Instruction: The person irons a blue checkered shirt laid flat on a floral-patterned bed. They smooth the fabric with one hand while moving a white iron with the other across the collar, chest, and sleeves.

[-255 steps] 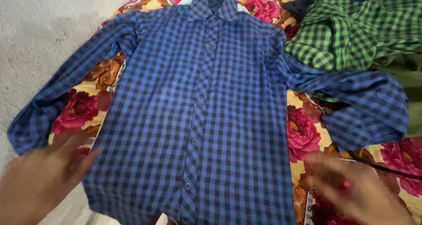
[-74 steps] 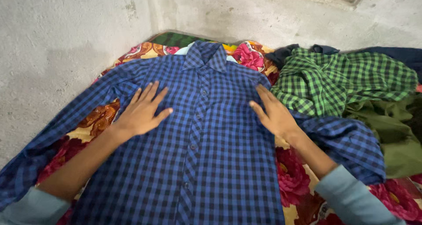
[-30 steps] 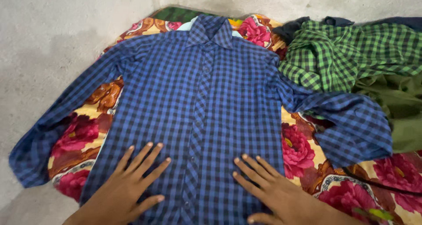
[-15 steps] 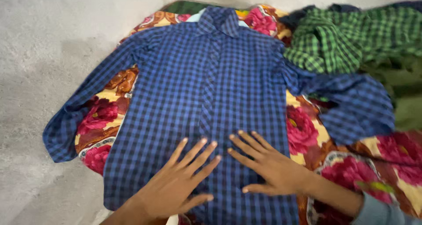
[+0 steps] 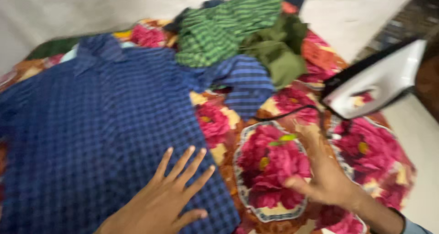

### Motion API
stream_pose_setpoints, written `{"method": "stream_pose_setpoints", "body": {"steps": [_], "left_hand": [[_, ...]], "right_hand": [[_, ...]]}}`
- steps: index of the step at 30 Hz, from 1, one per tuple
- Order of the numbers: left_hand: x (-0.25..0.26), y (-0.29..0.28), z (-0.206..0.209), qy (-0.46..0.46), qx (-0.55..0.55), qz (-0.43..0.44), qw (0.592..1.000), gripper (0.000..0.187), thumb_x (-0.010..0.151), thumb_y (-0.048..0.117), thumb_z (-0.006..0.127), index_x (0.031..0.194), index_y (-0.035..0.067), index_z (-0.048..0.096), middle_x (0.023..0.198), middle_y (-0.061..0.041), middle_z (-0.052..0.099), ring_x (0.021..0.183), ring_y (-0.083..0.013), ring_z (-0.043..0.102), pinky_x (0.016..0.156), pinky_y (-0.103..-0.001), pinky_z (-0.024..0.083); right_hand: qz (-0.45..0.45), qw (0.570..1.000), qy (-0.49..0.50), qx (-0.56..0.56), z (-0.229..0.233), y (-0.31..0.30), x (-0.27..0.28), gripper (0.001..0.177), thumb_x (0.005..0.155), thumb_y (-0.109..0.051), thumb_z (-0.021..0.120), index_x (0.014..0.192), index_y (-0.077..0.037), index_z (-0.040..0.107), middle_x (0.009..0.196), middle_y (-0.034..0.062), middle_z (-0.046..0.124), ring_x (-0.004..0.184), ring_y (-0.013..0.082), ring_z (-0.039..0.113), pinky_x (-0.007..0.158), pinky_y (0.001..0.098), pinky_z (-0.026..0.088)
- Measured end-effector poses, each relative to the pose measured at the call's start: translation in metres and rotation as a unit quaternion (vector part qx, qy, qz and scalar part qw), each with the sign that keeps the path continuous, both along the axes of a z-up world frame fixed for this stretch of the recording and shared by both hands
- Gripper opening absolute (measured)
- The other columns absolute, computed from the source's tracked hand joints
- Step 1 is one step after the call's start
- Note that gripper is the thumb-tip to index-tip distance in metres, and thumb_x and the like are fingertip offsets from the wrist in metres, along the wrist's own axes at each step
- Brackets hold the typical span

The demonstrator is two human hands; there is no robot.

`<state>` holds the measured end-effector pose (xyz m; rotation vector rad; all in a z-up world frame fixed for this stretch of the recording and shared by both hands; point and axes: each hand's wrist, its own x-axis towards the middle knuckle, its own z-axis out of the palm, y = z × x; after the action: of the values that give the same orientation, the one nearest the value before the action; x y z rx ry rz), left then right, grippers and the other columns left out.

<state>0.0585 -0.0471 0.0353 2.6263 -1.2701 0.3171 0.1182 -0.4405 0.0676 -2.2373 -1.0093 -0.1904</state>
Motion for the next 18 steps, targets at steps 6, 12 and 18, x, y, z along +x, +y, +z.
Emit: {"method": "stream_pose_setpoints", "body": {"steps": [6, 12, 18], "left_hand": [[0.078, -0.084, 0.032, -0.044, -0.047, -0.076, 0.995, 0.083, 0.101, 0.061, 0.047, 0.157, 0.002, 0.032, 0.164, -0.030, 0.018, 0.153, -0.0467, 0.013, 0.118, -0.067, 0.007], [0.161, -0.168, 0.049, -0.046, -0.059, -0.112, 0.991, 0.092, 0.100, 0.067, 0.044, 0.162, 0.003, 0.020, 0.165, -0.034, 0.010, 0.155, -0.0472, 0.006, 0.118, -0.070, 0.000], [0.206, -0.246, 0.031, -0.045, -0.053, -0.126, 0.990, 0.095, 0.098, 0.069, 0.045, 0.163, 0.005, 0.019, 0.165, -0.033, 0.010, 0.155, -0.0484, 0.005, 0.117, -0.072, 0.001]], "right_hand": [[-0.325, 0.894, -0.225, 0.212, -0.001, -0.109, 0.039, 0.091, 0.103, -0.014, 0.073, 0.164, -0.013, 0.006, 0.167, 0.0213, 0.026, 0.160, 0.0349, 0.028, 0.136, 0.0521, 0.026], [-0.394, 0.857, 0.053, 0.327, -0.037, -0.161, 0.098, 0.078, 0.091, -0.017, 0.076, 0.150, -0.001, 0.028, 0.144, 0.0235, 0.050, 0.135, 0.0347, 0.055, 0.112, 0.0466, 0.051], [-0.350, 0.838, 0.058, 0.415, -0.076, -0.169, 0.149, 0.024, 0.094, -0.006, 0.066, 0.115, 0.003, 0.058, 0.093, 0.0111, 0.072, 0.091, 0.0204, 0.072, 0.088, 0.0313, 0.055]]}}
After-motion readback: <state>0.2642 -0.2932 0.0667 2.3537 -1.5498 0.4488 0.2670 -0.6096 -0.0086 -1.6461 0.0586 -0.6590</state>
